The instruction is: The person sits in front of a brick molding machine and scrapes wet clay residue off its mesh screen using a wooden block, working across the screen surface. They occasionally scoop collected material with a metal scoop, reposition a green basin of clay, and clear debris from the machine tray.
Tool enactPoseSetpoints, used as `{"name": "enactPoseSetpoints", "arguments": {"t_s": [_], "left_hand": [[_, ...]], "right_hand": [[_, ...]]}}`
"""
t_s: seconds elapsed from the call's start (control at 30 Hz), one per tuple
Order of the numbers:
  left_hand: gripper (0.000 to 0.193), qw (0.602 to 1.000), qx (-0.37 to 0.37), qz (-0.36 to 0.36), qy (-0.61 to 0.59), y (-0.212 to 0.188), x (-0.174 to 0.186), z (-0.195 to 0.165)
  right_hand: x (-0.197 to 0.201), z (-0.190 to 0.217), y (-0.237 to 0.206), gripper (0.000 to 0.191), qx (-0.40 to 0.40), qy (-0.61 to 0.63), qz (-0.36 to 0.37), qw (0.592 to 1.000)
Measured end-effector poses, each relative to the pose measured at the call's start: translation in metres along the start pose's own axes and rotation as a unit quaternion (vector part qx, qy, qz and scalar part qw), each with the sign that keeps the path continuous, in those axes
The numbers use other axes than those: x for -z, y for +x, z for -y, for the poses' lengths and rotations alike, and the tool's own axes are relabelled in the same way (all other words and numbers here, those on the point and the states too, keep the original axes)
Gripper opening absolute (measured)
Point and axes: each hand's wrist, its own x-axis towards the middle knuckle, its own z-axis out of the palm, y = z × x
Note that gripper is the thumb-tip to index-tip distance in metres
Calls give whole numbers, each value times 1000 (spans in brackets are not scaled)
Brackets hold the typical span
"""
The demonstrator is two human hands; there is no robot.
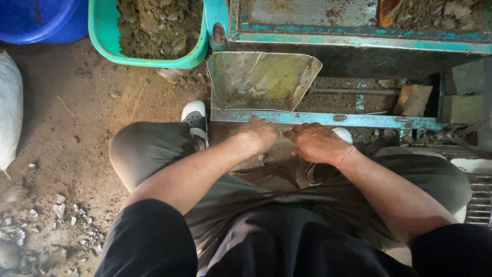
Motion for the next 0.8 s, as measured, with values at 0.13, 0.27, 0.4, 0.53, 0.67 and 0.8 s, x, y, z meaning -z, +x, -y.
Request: {"name": "enactPoseSetpoints", "arguments": {"t_s": [0.13, 0.27, 0.4, 0.53, 0.67, 0.8], "left_hand": [[41, 1000, 3, -19, -16, 0, 0, -2], [39, 1000, 7, -15, -17, 0, -1, -2], [34, 1000, 6, -9, -2, 0, -2, -2], [36, 1000, 9, -4, 0, 1, -2, -2], [37, 1000, 5, 0, 8, 3, -5, -2], [36, 1000, 1, -13, 0, 4, -7, 0]], "right_hand": [[-2, -1, -1, 57, -6, 0, 9, 1000], [0, 0, 0, 56, 7, 2, -2, 1000], [3, 2, 0, 56, 15, 2, -5, 1000], [5, 4, -1, 56, 1, 1, -1, 1000], [4, 5, -2, 55, 5, -5, -5, 1000], [2, 4, -1, 55, 6, 2, -12, 1000]]}}
